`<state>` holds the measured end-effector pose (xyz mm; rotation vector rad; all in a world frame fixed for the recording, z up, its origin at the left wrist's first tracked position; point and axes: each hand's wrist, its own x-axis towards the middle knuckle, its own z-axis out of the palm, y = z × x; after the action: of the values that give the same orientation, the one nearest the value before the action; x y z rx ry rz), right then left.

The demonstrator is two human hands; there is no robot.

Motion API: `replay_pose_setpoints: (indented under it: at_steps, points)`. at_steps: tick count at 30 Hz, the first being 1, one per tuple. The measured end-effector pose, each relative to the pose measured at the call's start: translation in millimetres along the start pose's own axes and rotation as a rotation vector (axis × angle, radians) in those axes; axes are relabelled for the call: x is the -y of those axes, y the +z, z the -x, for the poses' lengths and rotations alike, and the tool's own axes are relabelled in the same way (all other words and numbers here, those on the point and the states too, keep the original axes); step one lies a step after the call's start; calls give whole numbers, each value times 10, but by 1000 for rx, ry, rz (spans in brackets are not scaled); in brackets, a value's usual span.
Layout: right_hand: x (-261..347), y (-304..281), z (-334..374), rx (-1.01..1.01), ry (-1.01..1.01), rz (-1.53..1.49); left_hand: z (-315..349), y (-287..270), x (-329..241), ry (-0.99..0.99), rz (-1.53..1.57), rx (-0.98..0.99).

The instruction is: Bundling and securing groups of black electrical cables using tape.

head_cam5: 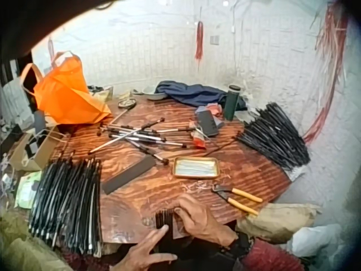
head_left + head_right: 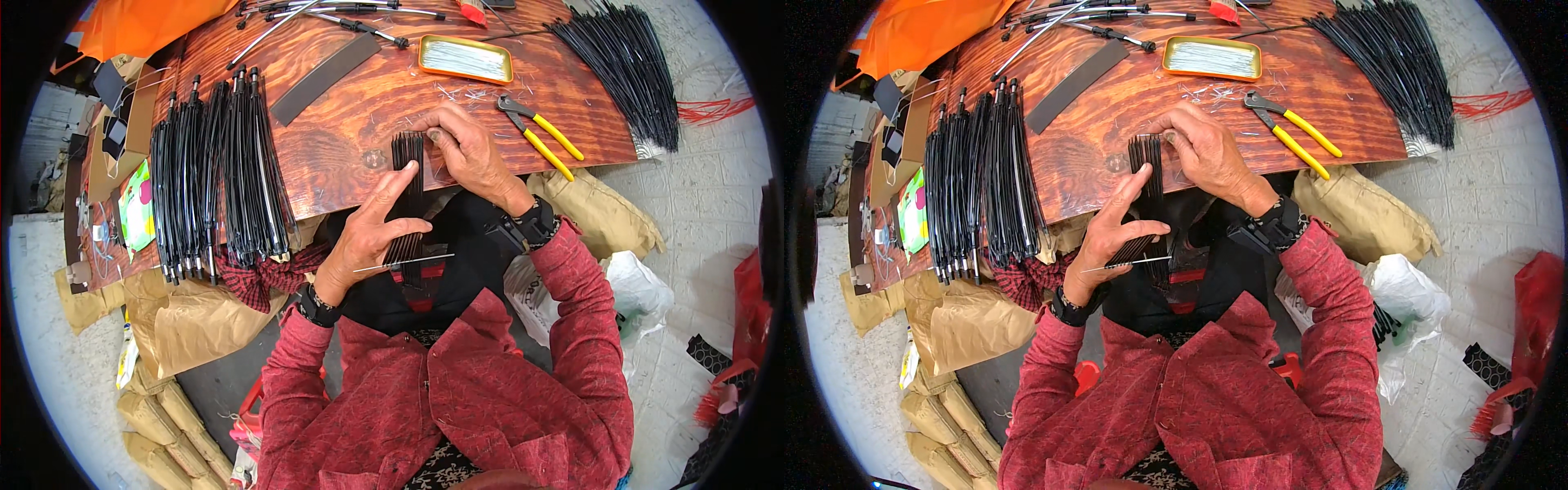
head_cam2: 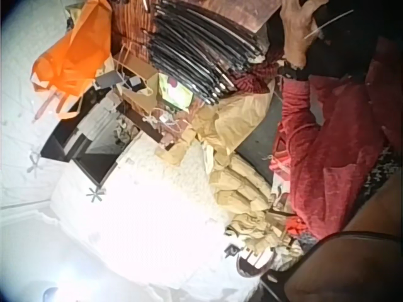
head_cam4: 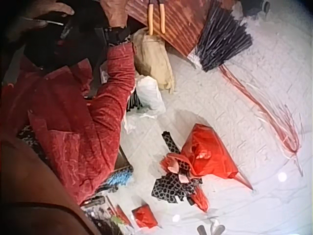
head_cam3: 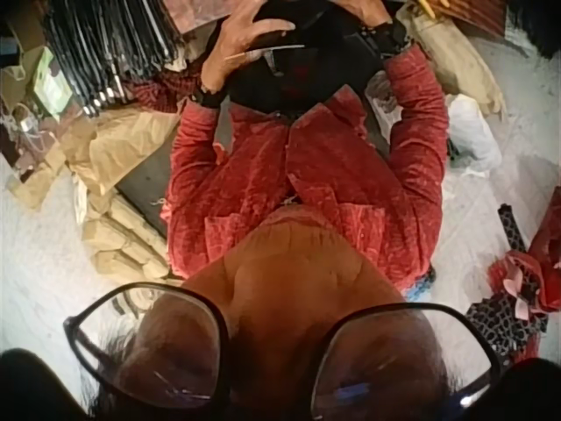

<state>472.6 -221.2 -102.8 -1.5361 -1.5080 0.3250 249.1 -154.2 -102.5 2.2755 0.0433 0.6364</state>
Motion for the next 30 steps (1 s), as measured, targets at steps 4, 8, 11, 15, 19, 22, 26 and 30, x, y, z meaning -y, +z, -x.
replay_pose_setpoints:
  at_steps: [4,8,11,15,19,22,26,30]
  points:
    - [0,-14,7,2,-10,12,-14,-20,-45,-25,29,0]
    - [26,-38,1,11,-26,24,5,-17,-37,-29,20,2]
    - [39,-45,-1,17,-37,21,8,-14,-19,-25,15,4]
    - [7,-48,-7,26,-43,0,10,-17,-17,-19,21,4]
    - [-19,-31,-8,4,-100,31,10,-21,-20,-23,28,5]
    - [33,-36,4,9,-65,100,14,-18,-16,-26,27,5]
    - [53,-32,-11,-22,-83,104,9,-16,-16,-21,22,7]
    - [32,-39,-2,16,-57,95,3,-24,-28,-25,20,2]
